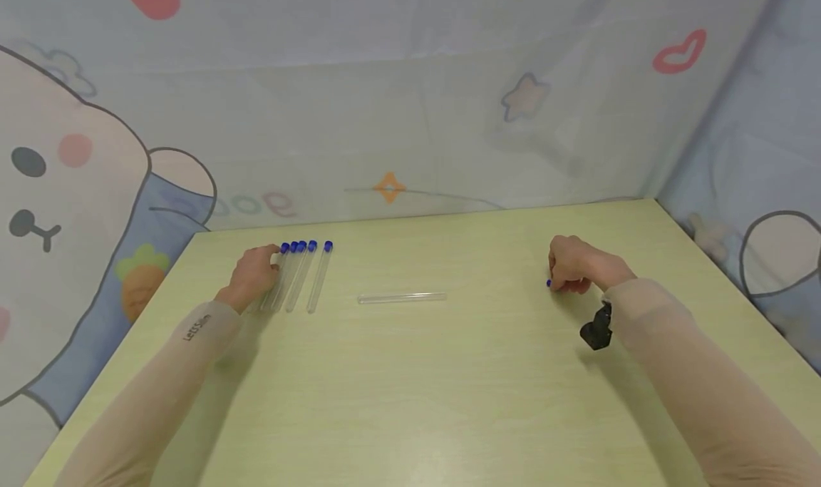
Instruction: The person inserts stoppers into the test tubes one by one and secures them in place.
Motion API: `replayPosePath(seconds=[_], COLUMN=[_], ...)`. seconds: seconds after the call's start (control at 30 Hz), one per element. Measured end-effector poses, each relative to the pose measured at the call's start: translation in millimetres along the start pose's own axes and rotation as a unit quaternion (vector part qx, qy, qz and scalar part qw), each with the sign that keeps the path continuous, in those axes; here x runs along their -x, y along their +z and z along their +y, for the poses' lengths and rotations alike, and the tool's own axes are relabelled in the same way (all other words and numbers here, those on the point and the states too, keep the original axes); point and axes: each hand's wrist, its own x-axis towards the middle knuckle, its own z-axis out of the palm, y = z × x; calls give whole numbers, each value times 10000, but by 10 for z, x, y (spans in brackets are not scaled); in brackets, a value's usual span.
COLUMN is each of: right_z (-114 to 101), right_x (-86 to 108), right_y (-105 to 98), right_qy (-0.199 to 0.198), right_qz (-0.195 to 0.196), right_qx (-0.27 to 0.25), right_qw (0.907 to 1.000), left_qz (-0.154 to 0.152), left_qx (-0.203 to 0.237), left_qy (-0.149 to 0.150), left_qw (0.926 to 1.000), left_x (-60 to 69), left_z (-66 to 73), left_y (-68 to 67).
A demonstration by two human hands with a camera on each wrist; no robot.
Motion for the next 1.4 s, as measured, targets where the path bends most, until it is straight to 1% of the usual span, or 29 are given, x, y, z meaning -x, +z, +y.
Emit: replayPosePath(seconds=[0.2,0.4,0.6,0.83,0.93,1.07,1.17,1.27,1.4], right_z=[21,39,48,39,26,11,4,-2,-2], right_x=[-6,-23,-34,-32,-33,-31,-27,-24,-28], right_y=[18,32,42,33,29,23,15,8,9], right_qy=[-43,-63,-44,-78,-90,-100,-91,-63,-16], right_qz=[43,56,57,99,91,97,139,154,117], right_qx=[-8,-28,-7,-27,-38,-17,12,21,37], right_qw=[10000,10000,10000,9999,9999,9999,9999,9999,9999], left_qz=[-20,191,386,428,453,554,583,481,319], left_qx=[-37,-170,-326,-207,-224,-291,-263,-162,-266], left_qy=[57,141,308,653,880,1361,1774,2198,2695], left_qw=[10000,9996,9982,9967,9948,9887,9821,9742,9621], left_x=[14,23,39,81,95,124,145,176,220], left_z=[17,83,262,513,617,773,903,1031,1169], left_y=[-16,-31,-41,-2,35,88,137,191,280])
